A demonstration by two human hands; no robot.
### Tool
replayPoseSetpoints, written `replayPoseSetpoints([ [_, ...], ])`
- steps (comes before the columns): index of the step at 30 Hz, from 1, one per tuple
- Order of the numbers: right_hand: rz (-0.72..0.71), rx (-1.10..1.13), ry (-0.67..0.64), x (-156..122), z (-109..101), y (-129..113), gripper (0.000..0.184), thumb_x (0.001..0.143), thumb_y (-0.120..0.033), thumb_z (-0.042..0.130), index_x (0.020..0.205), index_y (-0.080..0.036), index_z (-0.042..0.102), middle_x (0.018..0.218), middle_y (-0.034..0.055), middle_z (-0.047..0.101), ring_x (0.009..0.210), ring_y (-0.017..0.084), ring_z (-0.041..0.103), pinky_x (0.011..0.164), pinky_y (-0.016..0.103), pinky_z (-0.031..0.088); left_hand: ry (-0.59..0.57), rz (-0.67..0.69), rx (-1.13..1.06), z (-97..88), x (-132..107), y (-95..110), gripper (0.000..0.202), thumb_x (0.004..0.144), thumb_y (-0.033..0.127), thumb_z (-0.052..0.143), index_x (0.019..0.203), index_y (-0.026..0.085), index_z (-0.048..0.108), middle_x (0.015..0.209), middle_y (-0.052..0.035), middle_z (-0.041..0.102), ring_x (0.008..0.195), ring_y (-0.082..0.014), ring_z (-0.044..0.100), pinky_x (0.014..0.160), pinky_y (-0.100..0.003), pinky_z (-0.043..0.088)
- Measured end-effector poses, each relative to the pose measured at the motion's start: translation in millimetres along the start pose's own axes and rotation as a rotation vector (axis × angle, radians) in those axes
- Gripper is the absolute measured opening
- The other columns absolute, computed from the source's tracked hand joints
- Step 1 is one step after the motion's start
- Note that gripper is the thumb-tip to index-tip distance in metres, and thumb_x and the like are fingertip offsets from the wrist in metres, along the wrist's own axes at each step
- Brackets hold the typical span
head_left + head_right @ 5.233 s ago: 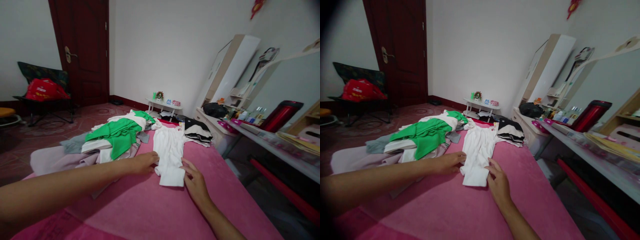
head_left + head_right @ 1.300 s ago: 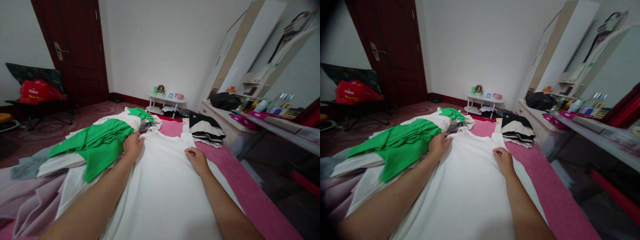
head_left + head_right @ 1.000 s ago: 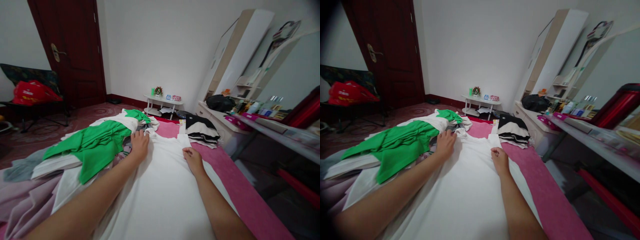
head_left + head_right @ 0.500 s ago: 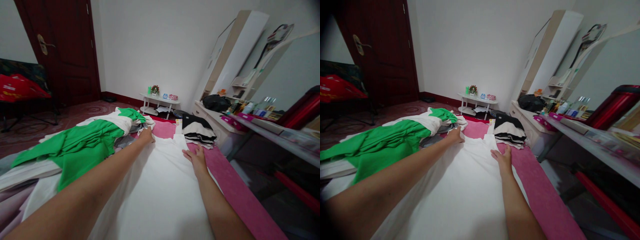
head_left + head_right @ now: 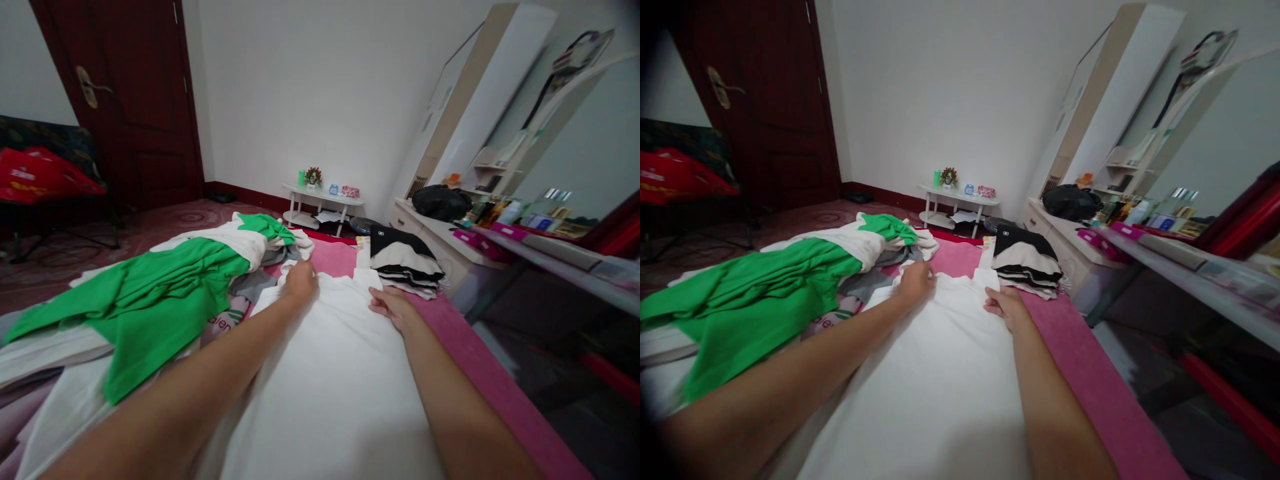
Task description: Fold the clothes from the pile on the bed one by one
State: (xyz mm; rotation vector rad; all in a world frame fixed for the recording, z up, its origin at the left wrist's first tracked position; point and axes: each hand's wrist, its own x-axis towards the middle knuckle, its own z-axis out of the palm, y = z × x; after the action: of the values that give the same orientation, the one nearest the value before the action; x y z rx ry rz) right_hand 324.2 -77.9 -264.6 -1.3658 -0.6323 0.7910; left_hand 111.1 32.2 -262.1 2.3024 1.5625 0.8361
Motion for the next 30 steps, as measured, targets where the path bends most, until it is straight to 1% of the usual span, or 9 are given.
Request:
replayPoseSetpoints([
  [3,-0.079,0.060,0.105,1.0,2.0,9.0,0.029,0.061,-0.025,0.077,0.077,-0.018,0.055,0.053,-0.0063,0.055,0.046,0.009,0.055,0.059,0.030,0.061,0.101,0.052,-0.075,-1.0,5.5,1.6,0.015,0.084,0.026,0.052,0.092,0.018,0.061,0.102,-0.0076,0.061,0.094,-0.0192,0.058,0.085,-0.029,0.044],
  [7,-0.220,0.100,0.174,4.3,3.8,15.8,0.027,0.066,-0.032,0.071,0.083,-0.018,0.054,0.073,-0.0019,0.063,0.071,0.013,0.066,0.078,0.028,0.057,0.251,0.217,-0.193,-1.3,19.9,-3.1,0.014,0.084,0.018,0.047,0.092,0.016,0.058,0.107,-0.0089,0.055,0.099,-0.0173,0.054,0.090,-0.028,0.043],
  [9,-0.256,0.074,0.169,8.8,4.8,18.2,0.032,0.064,-0.031,0.071,0.089,-0.017,0.056,0.083,0.0011,0.066,0.083,0.015,0.066,0.084,0.029,0.054,0.156,0.344,-0.145,2.6,24.0,-8.7,0.021,0.084,0.018,0.047,0.101,0.016,0.058,0.121,-0.0103,0.050,0.110,-0.0177,0.051,0.097,-0.028,0.039],
  [12,-0.285,-0.007,0.157,15.9,5.0,23.4,0.058,0.061,-0.028,0.073,0.114,-0.018,0.051,0.099,0.0052,0.066,0.094,0.019,0.064,0.088,0.032,0.050,-0.061,0.447,-0.044,11.2,27.6,-17.1,0.040,0.081,0.034,0.057,0.119,0.022,0.056,0.144,-0.0093,0.035,0.117,-0.0238,0.050,0.101,-0.036,0.038],
  [16,-0.482,-0.385,0.094,17.7,3.8,29.7,0.081,0.071,-0.030,0.063,0.142,-0.022,0.026,0.141,0.0142,0.042,0.119,0.022,0.051,0.099,0.038,0.042,-0.289,0.466,0.068,16.9,32.4,-18.3,0.050,0.087,0.052,0.046,0.132,0.032,0.050,0.152,-0.0049,0.028,0.123,-0.0312,0.047,0.102,-0.046,0.035],
  [19,-0.581,-0.850,-0.035,12.6,6.5,29.0,0.060,0.079,-0.033,0.054,0.136,-0.020,0.041,0.154,0.0114,0.022,0.134,0.025,0.033,0.110,0.040,0.028,-0.369,0.473,0.223,13.9,27.6,-12.7,0.052,0.093,0.052,0.029,0.139,0.031,0.041,0.153,-0.0056,0.028,0.135,-0.0313,0.032,0.108,-0.051,0.024],
  [21,-0.542,-1.164,-0.115,7.9,11.5,26.1,0.048,0.086,-0.038,0.048,0.131,-0.021,0.050,0.156,0.0075,0.017,0.139,0.028,0.023,0.112,0.041,0.021,-0.336,0.483,0.276,9.4,17.5,-9.8,0.053,0.095,0.050,0.025,0.140,0.027,0.040,0.152,-0.0093,0.029,0.136,-0.0322,0.031,0.108,-0.055,0.020],
  [24,-0.439,-1.449,-0.156,0.7,20.7,20.5,0.048,0.093,-0.043,0.035,0.138,-0.027,0.044,0.158,0.0028,0.008,0.140,0.028,0.020,0.111,0.043,0.020,-0.302,0.516,0.300,0.1,-4.7,-10.9,0.054,0.095,0.049,0.026,0.140,0.024,0.040,0.152,-0.0120,0.029,0.134,-0.0330,0.033,0.108,-0.056,0.019],
  [30,-0.316,-1.598,-0.184,-21.3,25.1,15.0,0.058,0.095,-0.052,0.023,0.148,-0.028,0.024,0.158,0.0023,0.004,0.143,0.027,0.010,0.112,0.048,0.014,-0.315,0.549,0.305,-21.6,-47.4,-24.6,0.059,0.094,0.053,0.025,0.143,0.022,0.037,0.151,-0.0114,0.032,0.140,-0.0294,0.024,0.111,-0.048,0.021],
])
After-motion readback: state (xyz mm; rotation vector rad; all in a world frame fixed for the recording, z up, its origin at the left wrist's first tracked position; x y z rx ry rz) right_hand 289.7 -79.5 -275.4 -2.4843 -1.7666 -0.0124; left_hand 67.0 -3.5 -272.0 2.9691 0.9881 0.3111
